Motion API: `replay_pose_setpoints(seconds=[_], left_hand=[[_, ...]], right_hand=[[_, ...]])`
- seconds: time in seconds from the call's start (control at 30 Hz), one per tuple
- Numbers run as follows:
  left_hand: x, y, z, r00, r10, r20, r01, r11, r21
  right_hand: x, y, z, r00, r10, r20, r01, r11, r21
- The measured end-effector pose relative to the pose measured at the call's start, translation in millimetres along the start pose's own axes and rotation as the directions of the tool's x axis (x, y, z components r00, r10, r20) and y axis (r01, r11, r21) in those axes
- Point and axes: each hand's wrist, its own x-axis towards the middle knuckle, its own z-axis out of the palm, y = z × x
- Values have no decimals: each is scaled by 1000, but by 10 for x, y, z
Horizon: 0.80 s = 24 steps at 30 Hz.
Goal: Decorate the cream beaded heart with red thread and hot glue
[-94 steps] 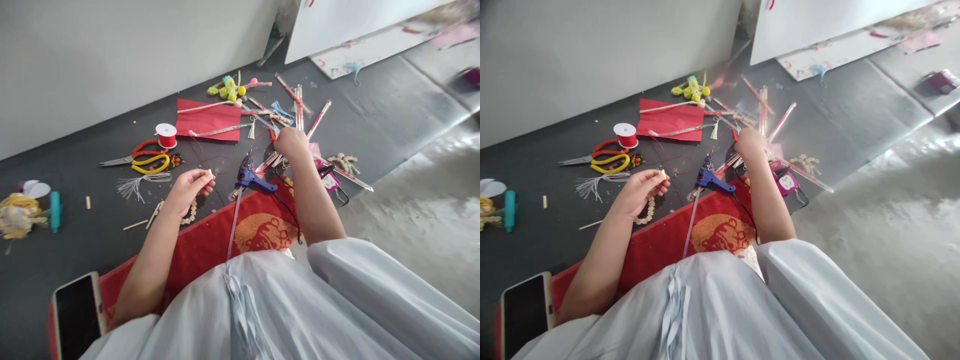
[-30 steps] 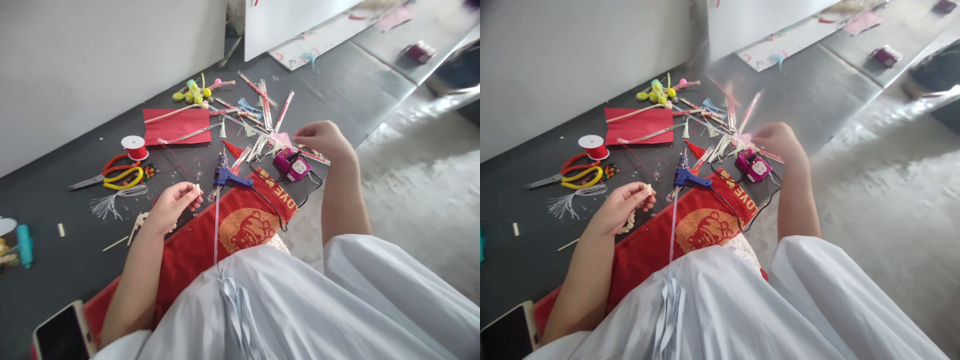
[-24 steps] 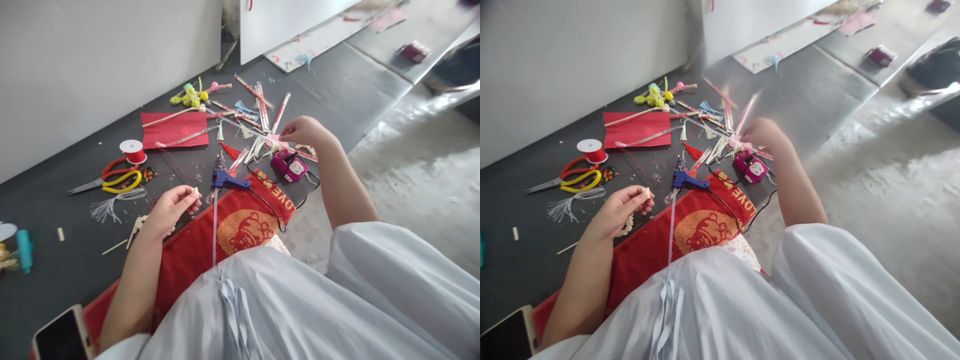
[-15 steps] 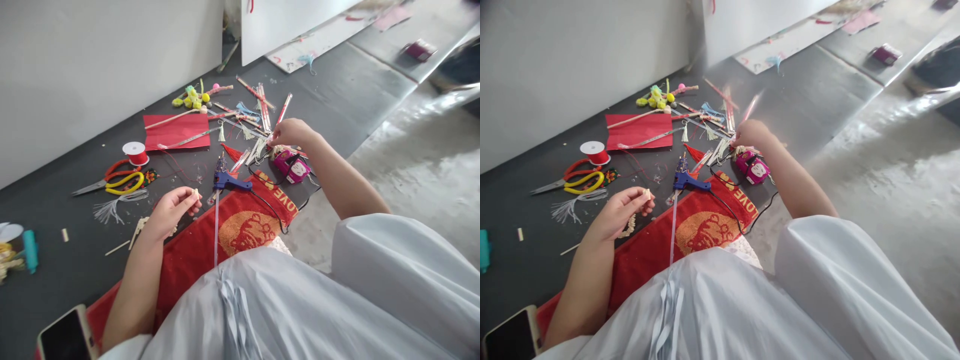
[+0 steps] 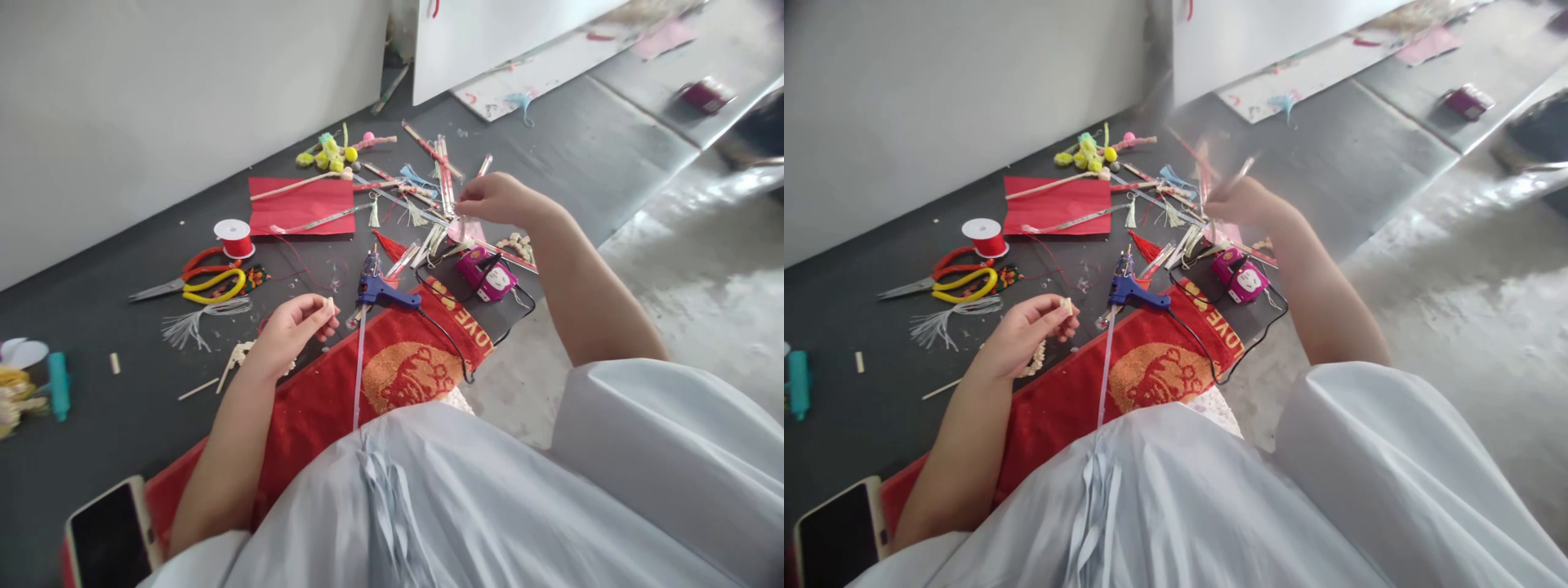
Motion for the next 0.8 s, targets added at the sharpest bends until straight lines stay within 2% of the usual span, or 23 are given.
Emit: replay_pose_setpoints(seconds=[0.03,0.13,0.23,0.3,0.4,0.5,0.63,0.73,0.8], left_hand=[[1,-7,8,1000,13,-13,-14,1000,-13],[-7,-14,42,994,77,-82,-83,994,-67],[-30,-3,84,978,144,-154,-165,978,-129],[-42,6,109,963,192,-188,-223,962,-160],[-38,8,118,939,251,-234,-302,929,-215],[-4,-3,75,919,278,-281,-348,907,-240],[63,-19,-60,885,282,-370,-365,914,-175],[99,-20,-177,858,300,-417,-390,909,-149],[108,-13,-240,843,321,-432,-420,894,-155]], right_hand=[[-50,-114,-19,1000,17,10,-18,997,71],[-209,-502,-15,992,-102,77,80,965,250],[-321,-871,105,969,-199,144,131,914,384],[-356,-1080,254,945,-275,176,175,882,437],[-377,-1358,552,876,-421,237,251,815,522],[-406,-1603,875,824,-511,245,289,751,594],[-458,-1806,1190,791,-564,238,287,685,669],[-506,-1833,1302,765,-599,236,320,671,669],[-547,-1812,1340,756,-596,271,299,683,667]])
